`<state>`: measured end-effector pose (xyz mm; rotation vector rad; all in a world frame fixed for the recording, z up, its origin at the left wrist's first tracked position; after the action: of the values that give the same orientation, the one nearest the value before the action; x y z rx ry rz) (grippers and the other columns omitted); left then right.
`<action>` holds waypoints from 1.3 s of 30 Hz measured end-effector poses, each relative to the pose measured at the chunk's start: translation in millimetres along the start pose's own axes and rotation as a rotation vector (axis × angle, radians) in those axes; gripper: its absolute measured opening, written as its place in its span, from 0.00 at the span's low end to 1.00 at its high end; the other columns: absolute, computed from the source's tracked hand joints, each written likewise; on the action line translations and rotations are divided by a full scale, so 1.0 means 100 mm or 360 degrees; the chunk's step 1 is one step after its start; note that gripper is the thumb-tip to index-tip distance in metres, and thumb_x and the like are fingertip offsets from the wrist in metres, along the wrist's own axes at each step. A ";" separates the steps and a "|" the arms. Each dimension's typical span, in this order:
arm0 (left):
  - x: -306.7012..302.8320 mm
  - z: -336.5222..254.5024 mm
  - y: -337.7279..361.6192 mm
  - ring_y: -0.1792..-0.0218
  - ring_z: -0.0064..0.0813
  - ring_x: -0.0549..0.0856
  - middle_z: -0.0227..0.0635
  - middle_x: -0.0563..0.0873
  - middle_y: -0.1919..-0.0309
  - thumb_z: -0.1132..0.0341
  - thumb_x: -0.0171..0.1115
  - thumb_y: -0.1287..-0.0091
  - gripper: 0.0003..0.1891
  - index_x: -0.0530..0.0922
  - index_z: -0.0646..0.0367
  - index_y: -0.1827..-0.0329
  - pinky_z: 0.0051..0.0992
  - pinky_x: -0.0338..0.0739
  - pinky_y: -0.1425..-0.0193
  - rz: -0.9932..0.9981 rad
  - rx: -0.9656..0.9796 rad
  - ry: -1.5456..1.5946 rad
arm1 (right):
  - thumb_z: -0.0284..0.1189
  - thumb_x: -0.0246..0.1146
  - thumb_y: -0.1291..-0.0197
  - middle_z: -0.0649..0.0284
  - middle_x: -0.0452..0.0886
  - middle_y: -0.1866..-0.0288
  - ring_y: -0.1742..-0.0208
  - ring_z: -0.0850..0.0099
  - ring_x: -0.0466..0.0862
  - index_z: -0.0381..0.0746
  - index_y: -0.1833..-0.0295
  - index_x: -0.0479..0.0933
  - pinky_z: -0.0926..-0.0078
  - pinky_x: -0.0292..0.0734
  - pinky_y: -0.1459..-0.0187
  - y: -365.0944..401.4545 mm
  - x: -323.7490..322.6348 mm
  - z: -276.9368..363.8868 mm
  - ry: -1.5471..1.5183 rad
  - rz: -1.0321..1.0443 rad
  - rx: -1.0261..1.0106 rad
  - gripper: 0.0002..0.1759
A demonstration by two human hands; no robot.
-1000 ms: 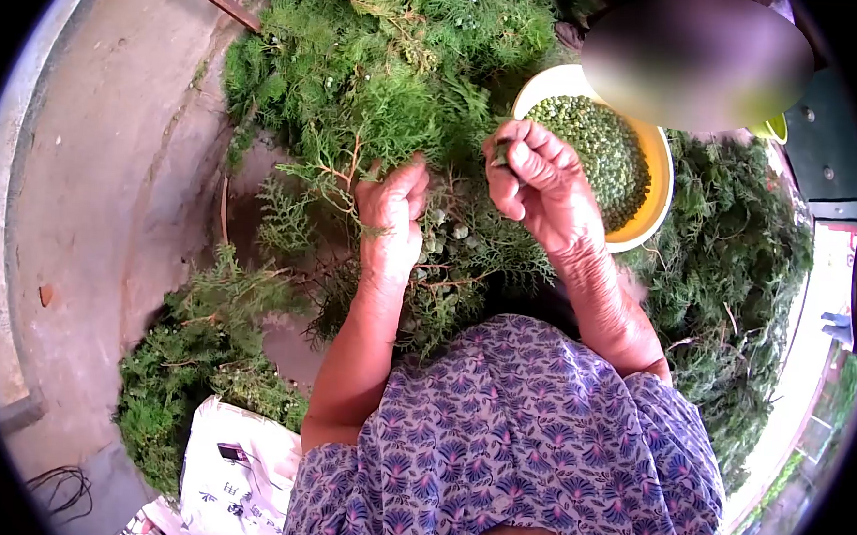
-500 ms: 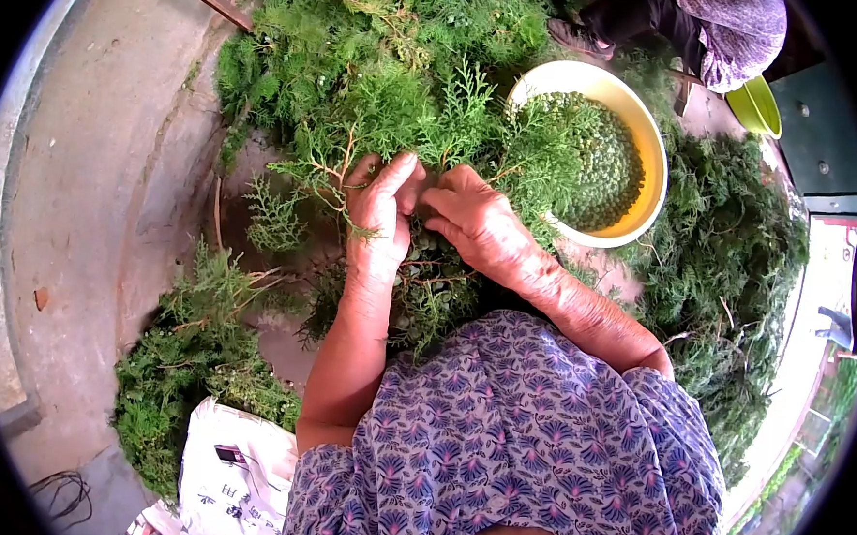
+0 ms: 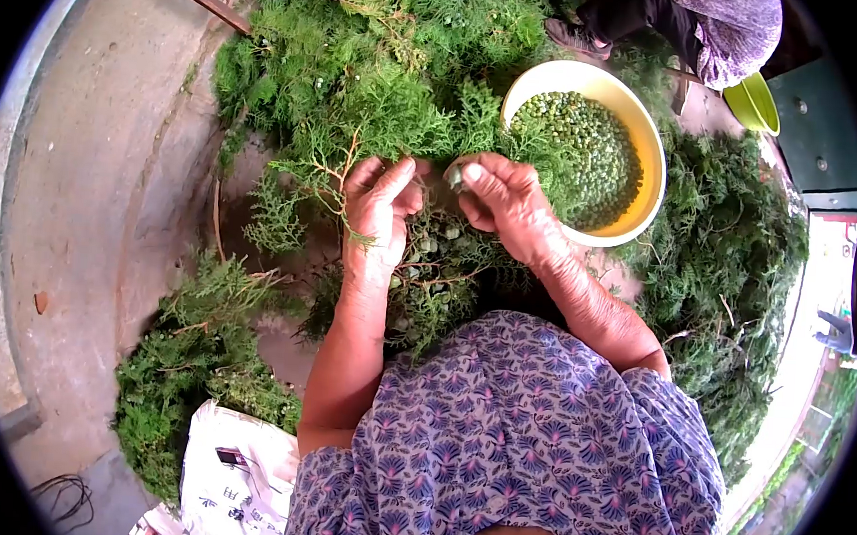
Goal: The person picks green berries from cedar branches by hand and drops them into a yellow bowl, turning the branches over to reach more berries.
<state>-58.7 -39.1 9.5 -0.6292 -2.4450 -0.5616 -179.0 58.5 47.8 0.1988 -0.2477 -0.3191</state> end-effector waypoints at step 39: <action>-0.38 -0.45 1.01 0.65 0.30 0.80 0.39 0.80 0.64 0.83 0.61 0.47 0.13 0.77 0.65 0.58 0.24 0.75 0.60 -0.0099 0.0848 -0.1830 | 0.30 0.65 0.51 0.57 0.71 0.66 0.65 0.58 0.78 0.39 0.62 0.72 0.65 0.76 0.68 0.30 0.90 -0.28 0.1669 0.0641 -0.0885 0.12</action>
<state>42.0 8.0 46.6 -0.7545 -3.4354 0.6433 -79.5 60.8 46.5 -0.2467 0.8291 0.1488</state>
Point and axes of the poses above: each hand's wrist, its own y-axis away from the middle knuckle, its own x-axis out of the palm, z = x × y, the point moved 5 cm from there along -y, towards the middle knuckle
